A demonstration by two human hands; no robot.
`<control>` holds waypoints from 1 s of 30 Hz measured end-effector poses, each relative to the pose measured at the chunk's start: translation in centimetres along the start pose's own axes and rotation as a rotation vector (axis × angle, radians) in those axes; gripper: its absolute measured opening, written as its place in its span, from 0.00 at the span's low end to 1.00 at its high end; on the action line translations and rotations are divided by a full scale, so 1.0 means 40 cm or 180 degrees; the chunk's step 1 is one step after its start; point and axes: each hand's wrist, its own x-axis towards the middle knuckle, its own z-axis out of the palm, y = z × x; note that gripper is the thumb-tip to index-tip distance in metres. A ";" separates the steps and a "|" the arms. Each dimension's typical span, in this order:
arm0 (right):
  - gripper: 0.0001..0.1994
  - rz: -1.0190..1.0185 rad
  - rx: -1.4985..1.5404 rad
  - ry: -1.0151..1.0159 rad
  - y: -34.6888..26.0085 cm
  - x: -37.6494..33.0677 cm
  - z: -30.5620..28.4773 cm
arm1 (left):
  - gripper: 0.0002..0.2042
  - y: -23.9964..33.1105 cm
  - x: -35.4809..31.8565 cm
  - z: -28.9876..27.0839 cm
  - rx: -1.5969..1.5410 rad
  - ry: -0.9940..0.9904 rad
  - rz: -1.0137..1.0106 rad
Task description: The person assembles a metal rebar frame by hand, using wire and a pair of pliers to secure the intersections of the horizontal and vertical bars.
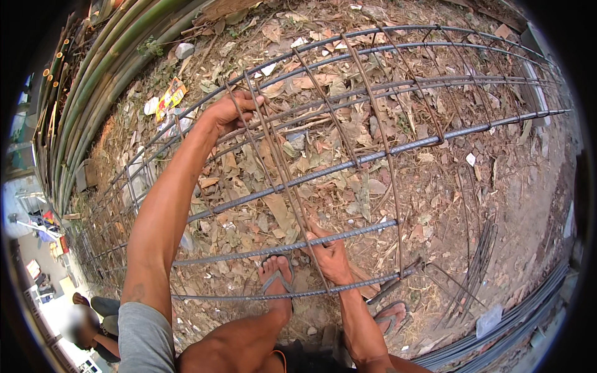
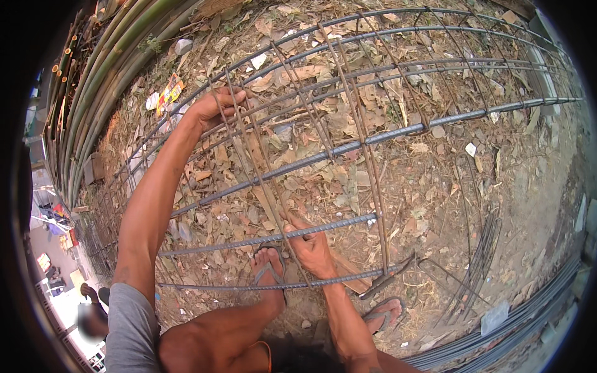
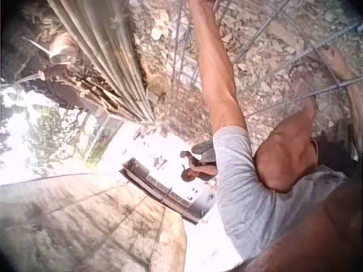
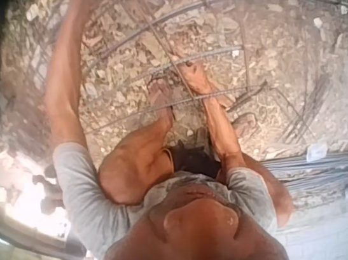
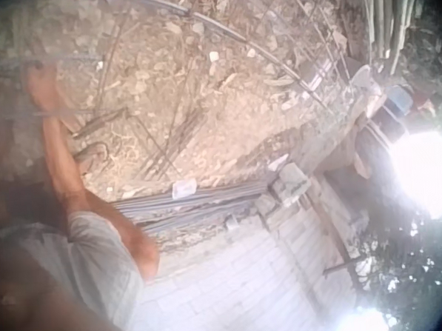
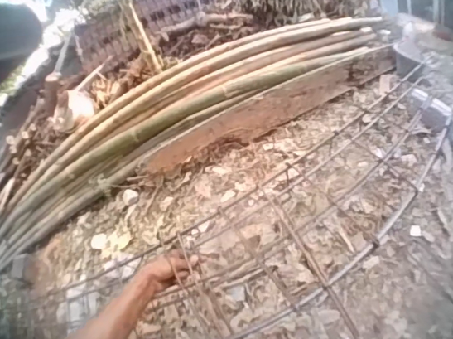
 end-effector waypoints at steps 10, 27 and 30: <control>0.20 -0.0089 -0.0176 0.0032 0.042 -0.011 0.006 | 0.18 -0.016 -0.045 0.018 -0.0017 0.0227 -0.0062; 0.27 0.1170 0.0914 0.1040 0.168 -0.303 -0.084 | 0.20 0.109 -0.581 -0.048 0.2674 0.1640 0.1364; 0.33 0.0848 0.1320 0.1063 0.126 -0.354 -0.034 | 0.20 0.147 -0.781 -0.028 0.1595 0.0958 0.1390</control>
